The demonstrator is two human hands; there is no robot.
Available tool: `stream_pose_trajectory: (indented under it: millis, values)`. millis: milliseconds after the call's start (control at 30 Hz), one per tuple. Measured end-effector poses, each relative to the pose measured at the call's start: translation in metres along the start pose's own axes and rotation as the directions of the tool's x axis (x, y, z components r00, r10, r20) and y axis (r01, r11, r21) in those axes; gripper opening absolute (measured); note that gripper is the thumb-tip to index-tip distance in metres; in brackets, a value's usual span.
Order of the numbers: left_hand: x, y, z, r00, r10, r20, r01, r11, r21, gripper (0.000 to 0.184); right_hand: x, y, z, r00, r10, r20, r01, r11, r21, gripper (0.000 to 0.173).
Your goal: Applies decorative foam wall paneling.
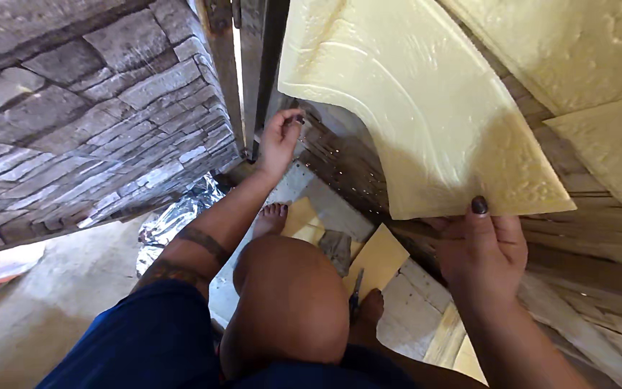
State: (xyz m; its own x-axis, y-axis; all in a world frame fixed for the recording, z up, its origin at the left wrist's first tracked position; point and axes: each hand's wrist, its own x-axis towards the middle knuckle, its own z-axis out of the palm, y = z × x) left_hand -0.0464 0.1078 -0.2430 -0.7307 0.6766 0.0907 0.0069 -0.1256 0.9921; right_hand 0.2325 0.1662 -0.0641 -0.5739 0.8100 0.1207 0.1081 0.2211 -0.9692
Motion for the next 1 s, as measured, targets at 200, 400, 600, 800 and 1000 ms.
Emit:
stream_pose_trajectory:
  millis: [200,400,600,800,1000]
  values:
    - [0.009,0.044,0.018,0.813,0.566,0.137,-0.577,0.754,0.313,0.041,-0.001,-0.002,0.000,1.000,0.003,-0.006,-0.003,1.000,-0.009,0.019]
    - [0.030,0.094,0.046,0.743,0.638,0.204,-0.664,0.661,0.350,0.064,0.001,0.002,0.005,1.000,-0.015,0.011,0.016,0.999,-0.043,0.020]
    - [0.039,0.105,0.059,0.791,0.572,0.218,-0.607,0.686,0.401,0.073,0.000,0.004,0.004,0.999,-0.018,0.035,0.019,0.999,-0.038,0.021]
    - [0.043,0.096,0.069,0.736,0.634,0.237,-0.677,0.680,0.282,0.082,-0.005,0.001,0.006,0.997,0.000,0.077,-0.001,1.000,0.008,0.021]
    - [0.042,0.073,0.062,0.662,0.720,0.208,-0.749,0.623,0.225,0.078,-0.009,-0.007,0.011,0.995,0.005,0.096,-0.009,0.999,0.040,0.022]
